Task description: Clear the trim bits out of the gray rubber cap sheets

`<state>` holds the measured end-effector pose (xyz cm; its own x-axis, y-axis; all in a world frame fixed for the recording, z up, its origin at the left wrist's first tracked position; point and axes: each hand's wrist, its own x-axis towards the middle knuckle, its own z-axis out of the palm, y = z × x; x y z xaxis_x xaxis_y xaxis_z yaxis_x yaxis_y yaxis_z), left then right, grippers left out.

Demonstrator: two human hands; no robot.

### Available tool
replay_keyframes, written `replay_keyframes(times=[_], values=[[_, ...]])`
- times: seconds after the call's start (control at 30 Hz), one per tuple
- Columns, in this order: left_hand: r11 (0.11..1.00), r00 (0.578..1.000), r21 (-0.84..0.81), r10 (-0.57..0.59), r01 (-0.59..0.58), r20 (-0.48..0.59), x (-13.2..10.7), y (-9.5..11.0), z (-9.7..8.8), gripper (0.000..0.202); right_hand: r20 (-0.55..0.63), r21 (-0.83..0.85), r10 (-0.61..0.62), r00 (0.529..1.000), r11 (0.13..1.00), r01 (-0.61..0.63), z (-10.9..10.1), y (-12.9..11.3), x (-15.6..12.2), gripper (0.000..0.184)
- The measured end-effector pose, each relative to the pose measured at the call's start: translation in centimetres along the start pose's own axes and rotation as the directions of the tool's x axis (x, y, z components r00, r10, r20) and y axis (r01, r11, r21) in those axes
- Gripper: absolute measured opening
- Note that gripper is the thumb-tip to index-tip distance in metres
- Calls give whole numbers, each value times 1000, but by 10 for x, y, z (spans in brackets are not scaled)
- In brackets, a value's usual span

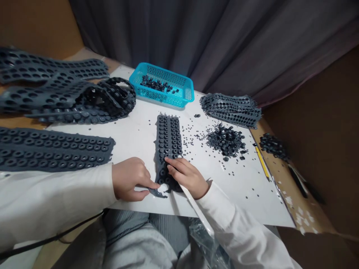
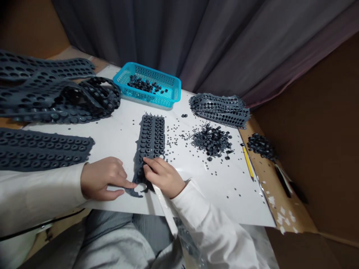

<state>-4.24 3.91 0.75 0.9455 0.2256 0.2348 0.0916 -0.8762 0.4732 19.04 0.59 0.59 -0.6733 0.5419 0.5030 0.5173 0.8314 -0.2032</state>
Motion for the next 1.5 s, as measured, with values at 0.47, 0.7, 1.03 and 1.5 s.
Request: replay_keyframes(times=[0.47, 0.7, 1.03, 1.5], values=[[950, 914, -141, -308, 280, -265, 7, -2, -2, 13, -413, 70, 735, 537, 614, -786, -34, 40, -26, 18], [925, 905, -117, -379, 363, -193, 13, -1, 2, 14, -96, 525, 700, 707, 640, -562, -18, 2, -8, 11], [896, 877, -220, -430, 385, -213, 18, -1, 6, 12, 116, 702, 468, 876, 585, -405, -7, -15, -6, 6], [836, 824, -313, -525, 451, -213, 23, 0, 3, 10, 136, 739, 492, 860, 528, -419, -6, -14, -7, 7]])
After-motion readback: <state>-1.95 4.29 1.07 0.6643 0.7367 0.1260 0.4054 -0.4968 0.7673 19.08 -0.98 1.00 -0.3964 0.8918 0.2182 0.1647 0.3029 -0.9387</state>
